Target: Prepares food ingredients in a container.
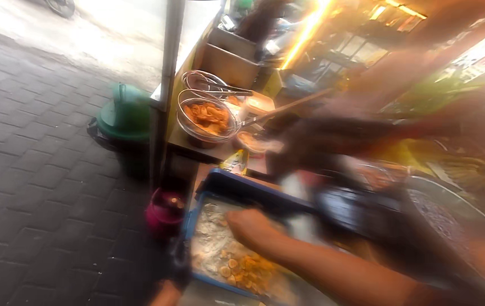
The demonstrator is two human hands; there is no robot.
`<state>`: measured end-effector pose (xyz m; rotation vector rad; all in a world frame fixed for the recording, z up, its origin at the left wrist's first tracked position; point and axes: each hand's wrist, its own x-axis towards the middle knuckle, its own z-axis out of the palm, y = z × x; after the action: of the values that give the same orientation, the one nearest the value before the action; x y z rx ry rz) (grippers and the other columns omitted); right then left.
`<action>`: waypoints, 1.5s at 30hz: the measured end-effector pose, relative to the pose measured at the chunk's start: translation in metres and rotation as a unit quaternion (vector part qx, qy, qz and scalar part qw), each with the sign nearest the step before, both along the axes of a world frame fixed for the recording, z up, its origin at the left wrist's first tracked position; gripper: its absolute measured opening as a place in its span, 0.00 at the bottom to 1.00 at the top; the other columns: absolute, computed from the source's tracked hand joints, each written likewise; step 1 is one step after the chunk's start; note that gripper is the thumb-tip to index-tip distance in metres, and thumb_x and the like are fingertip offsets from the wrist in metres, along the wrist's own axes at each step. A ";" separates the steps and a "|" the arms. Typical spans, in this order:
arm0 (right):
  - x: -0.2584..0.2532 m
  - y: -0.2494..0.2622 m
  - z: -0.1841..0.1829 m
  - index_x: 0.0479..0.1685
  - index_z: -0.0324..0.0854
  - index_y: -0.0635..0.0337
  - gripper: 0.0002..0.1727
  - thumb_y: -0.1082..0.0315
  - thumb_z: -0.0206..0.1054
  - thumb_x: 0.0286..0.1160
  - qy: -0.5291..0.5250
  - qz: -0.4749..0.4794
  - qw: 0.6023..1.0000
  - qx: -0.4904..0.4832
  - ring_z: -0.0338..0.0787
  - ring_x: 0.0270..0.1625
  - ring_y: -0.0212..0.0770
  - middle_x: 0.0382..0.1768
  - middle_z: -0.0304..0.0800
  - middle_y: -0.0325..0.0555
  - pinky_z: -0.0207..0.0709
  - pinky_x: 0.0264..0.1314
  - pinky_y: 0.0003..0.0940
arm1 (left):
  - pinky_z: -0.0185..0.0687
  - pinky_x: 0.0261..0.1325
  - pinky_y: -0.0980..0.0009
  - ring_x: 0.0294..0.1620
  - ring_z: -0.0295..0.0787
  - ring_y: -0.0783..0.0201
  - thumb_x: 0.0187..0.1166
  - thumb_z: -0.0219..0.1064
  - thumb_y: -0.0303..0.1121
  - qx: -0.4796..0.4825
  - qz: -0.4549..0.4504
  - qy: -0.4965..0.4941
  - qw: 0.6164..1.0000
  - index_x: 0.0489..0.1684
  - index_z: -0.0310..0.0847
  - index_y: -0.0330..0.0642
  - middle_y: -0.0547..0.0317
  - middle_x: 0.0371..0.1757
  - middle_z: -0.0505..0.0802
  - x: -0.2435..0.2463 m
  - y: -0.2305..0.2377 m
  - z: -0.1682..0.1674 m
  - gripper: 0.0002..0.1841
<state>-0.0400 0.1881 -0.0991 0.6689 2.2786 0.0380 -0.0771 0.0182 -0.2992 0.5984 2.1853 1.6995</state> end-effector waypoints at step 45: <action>0.011 -0.039 -0.036 0.48 0.84 0.74 0.12 0.77 0.54 0.85 -0.074 0.284 0.948 -0.123 0.89 0.54 0.69 0.49 0.89 0.68 0.80 0.50 0.65 | 0.69 0.81 0.61 0.77 0.79 0.49 0.90 0.47 0.31 0.025 0.005 -0.128 0.991 0.71 0.75 0.19 0.29 0.72 0.83 0.009 -0.002 0.006 0.23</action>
<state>-0.0292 0.1488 -0.1349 -0.1294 2.2068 0.0744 -0.0683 0.0161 -0.2934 0.3581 1.9758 1.7344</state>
